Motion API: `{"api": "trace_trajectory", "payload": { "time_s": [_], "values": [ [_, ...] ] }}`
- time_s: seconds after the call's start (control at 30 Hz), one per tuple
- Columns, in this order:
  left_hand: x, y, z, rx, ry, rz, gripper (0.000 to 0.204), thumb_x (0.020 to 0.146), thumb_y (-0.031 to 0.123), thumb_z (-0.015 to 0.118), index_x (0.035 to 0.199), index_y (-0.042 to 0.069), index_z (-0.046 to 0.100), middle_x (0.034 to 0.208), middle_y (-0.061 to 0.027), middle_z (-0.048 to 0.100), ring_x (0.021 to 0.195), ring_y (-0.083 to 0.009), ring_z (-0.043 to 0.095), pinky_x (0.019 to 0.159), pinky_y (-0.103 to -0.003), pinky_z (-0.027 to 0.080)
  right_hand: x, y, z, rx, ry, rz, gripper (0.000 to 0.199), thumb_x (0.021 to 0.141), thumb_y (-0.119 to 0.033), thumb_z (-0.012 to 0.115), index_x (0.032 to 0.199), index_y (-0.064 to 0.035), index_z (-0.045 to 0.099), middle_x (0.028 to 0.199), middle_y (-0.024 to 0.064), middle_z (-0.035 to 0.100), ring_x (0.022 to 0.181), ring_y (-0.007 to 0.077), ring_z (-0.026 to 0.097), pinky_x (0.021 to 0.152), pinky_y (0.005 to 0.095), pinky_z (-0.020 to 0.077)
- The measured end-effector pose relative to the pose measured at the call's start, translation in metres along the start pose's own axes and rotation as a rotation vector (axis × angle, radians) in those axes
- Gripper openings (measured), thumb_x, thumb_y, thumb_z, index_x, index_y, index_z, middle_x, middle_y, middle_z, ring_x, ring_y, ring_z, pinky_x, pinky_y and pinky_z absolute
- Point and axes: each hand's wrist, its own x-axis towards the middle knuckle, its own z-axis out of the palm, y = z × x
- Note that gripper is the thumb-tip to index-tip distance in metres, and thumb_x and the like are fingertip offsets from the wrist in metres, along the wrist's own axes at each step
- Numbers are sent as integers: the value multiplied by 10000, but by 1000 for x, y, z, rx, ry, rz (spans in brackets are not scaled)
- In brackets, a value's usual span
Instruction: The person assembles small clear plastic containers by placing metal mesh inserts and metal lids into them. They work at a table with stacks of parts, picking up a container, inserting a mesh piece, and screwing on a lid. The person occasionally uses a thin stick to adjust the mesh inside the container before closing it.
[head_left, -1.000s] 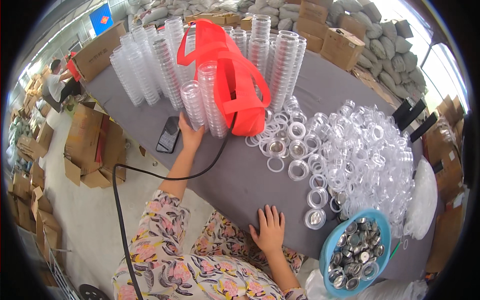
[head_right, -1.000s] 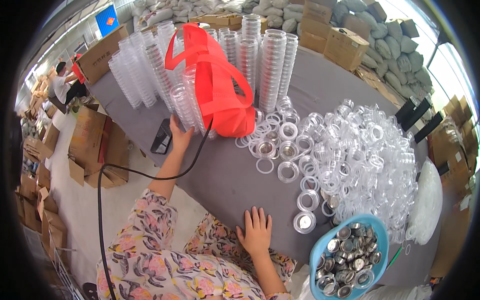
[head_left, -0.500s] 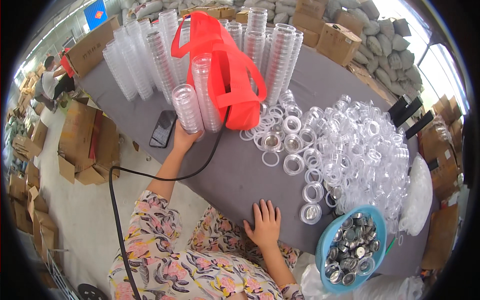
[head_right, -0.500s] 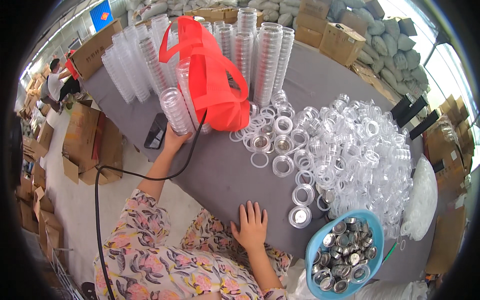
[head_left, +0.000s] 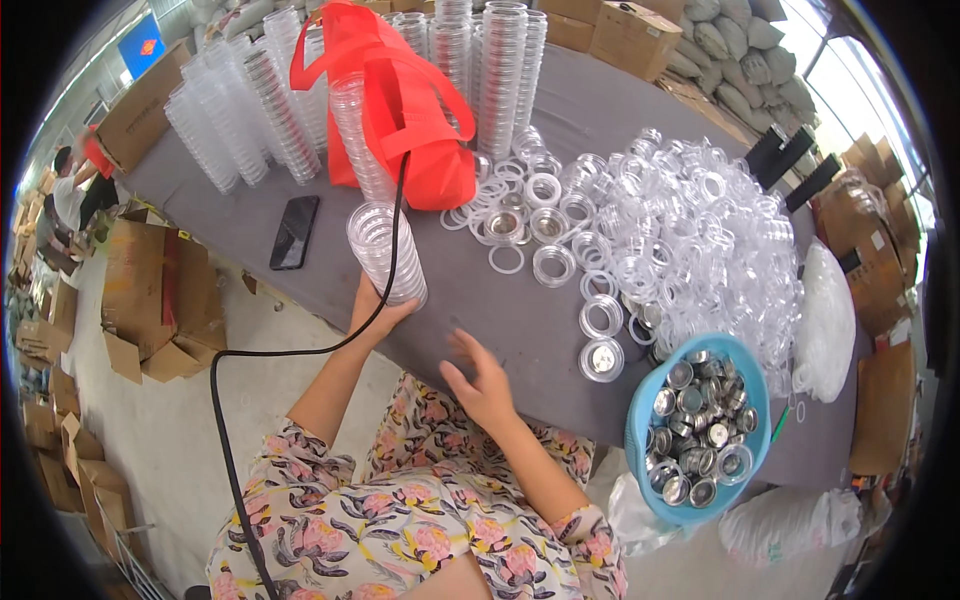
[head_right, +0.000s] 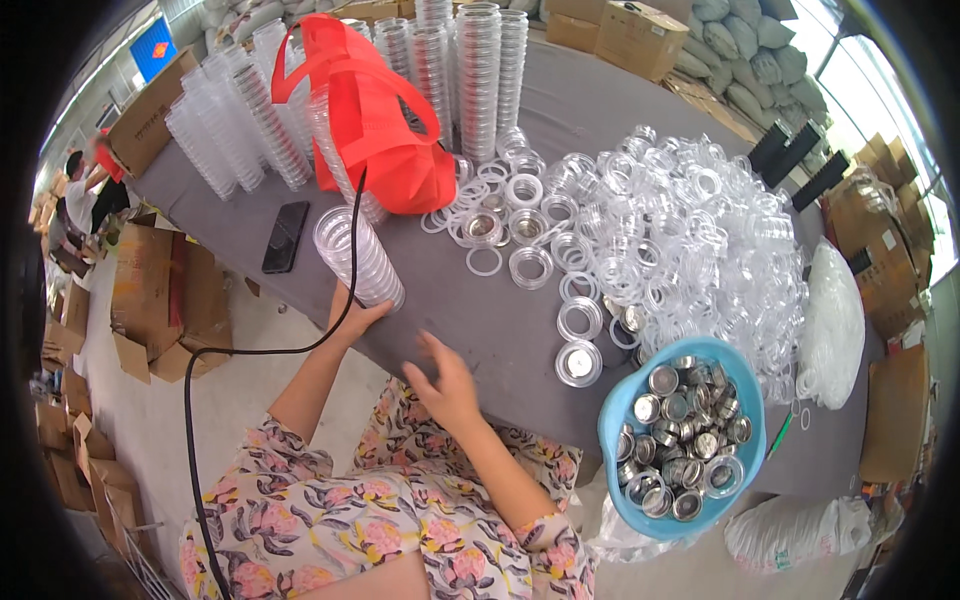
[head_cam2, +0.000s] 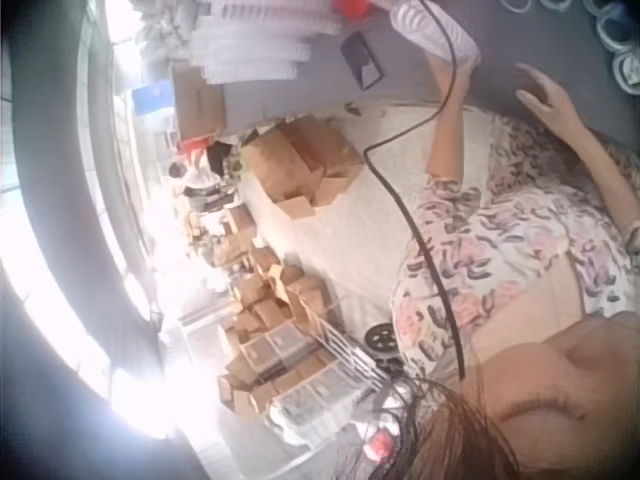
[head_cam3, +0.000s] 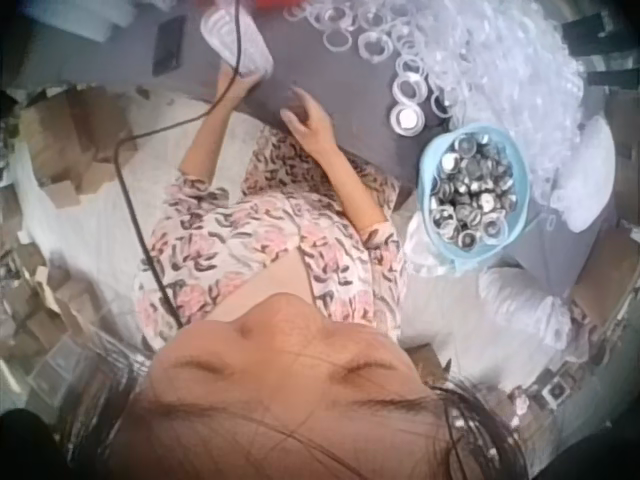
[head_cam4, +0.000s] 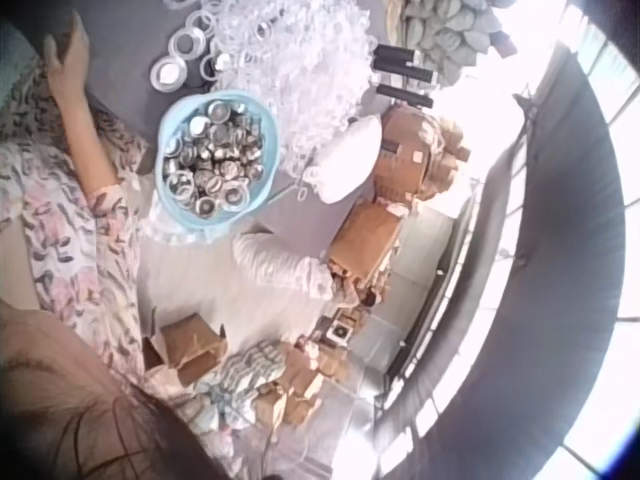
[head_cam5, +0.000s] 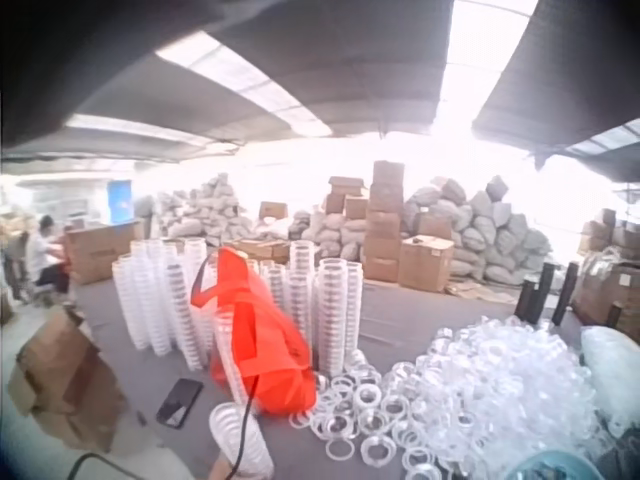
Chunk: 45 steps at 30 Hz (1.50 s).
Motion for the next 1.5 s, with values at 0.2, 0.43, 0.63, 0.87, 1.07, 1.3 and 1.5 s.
{"api": "trace_trajectory", "payload": {
  "time_s": [0.2, 0.43, 0.63, 0.87, 1.07, 1.3, 1.5],
  "values": [
    [-21, -18, 13, 216, 201, 42, 771, 630, 122, 797, 1272, 7, 387, 1186, -120, 539, 1087, -224, 528, 947, -359, 410, 56, -84, 27, 911, -518, 164, 574, 937, -238, 502, 1405, -1, 269, 1405, 159, 374, 1190, 250, 489, 946, 343, 403],
    [-8, -17, 36, 184, 204, 134, 770, 635, 126, 794, 1279, 13, 387, 1196, -122, 532, 1099, -228, 523, 948, -364, 410, 78, -99, 50, 969, -451, 8, 599, 933, -203, 478, 1421, 37, 227, 1466, 172, 287, 1322, 262, 340, 1051, 358, 286],
    [-12, 0, 63, -150, -143, -22, 769, 639, 129, 790, 1284, 19, 387, 1205, -124, 527, 1110, -232, 519, 949, -369, 411, 67, -86, 39, 758, -277, -173, 457, 934, -148, 462, 1331, 58, 374, 1359, 162, 442, 1275, 226, 406, 1040, 334, 296],
    [-15, 22, 103, -292, -436, -82, 768, 643, 132, 787, 1290, 25, 387, 1215, -126, 520, 1122, -236, 514, 950, -374, 411, 20, -64, -19, 273, 339, -170, 226, 858, -32, 519, 1064, 11, 602, 1088, 105, 612, 1030, 188, 556, 909, 300, 413],
    [-16, 45, 133, -148, -420, 25, 773, 638, 137, 784, 1294, 29, 389, 1224, -144, 508, 1147, -255, 503, 953, -380, 409, -18, -10, -76, -367, 680, -273, 281, 781, -24, 568, 1060, -21, 602, 1064, 127, 597, 1049, 304, 530, 918, 408, 382],
    [-15, 43, 132, -161, -434, 24, 765, 645, 128, 789, 1287, 12, 389, 1208, -140, 515, 1138, -245, 507, 957, -361, 399, -46, 40, -91, -923, 717, 88, 505, 747, -81, 638, 1232, -41, 505, 1332, 181, 421, 1248, 399, 351, 1044, 488, 264],
    [-18, 38, 130, -130, -447, 10, 770, 654, 121, 793, 1293, 5, 379, 1216, -134, 503, 1154, -232, 490, 972, -356, 380, -24, 56, -101, -939, 650, 47, 526, 732, -16, 634, 1240, -36, 498, 1320, 160, 439, 1226, 371, 392, 1017, 444, 333]
  ]
}}
